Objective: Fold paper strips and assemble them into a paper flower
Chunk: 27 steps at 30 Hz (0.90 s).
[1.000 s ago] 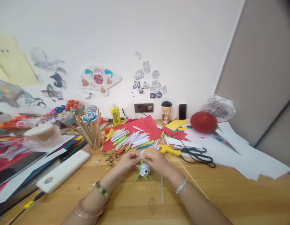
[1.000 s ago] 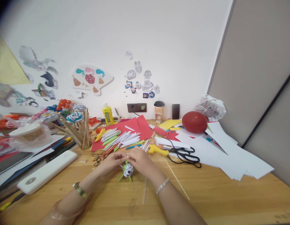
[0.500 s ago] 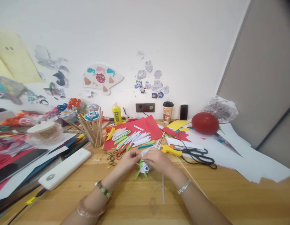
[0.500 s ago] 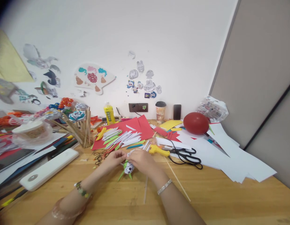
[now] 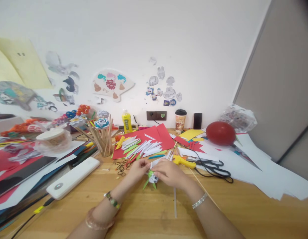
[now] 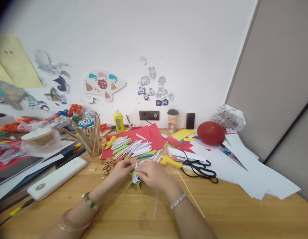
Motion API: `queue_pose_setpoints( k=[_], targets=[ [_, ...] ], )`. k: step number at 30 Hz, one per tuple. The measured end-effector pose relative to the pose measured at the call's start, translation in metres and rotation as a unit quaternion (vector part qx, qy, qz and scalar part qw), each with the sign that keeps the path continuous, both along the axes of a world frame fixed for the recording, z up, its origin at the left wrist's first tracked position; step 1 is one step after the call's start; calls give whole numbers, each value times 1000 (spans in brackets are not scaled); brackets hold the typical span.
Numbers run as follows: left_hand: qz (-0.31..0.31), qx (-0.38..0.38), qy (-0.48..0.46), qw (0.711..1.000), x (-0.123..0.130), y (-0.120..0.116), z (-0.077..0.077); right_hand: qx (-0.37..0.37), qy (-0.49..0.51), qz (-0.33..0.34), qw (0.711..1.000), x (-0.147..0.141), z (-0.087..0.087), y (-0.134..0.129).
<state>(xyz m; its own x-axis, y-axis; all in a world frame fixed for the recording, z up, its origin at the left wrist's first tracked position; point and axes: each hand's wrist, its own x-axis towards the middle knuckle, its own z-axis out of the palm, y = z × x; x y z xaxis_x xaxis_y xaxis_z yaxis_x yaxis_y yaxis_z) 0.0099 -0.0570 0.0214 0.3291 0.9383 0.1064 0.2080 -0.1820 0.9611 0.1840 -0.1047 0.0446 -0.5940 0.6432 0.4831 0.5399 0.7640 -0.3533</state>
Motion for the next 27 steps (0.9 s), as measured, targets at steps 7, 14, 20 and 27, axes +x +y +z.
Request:
queue_pose_setpoints(
  k=[7,14,20,27],
  targets=[
    [-15,-6,-9,1000,1,-4,7,-27,42,-51,997,-1,-1,-1],
    [16,14,-11,1000,2,-5,5,-25,62,-61,996,-3,-7,1],
    [30,26,-9,999,3,-8,6,6,39,-50,998,-3,-7,1],
    [13,20,-10,1000,3,-6,2,-19,89,-74,993,-5,-6,-1]
  ],
)
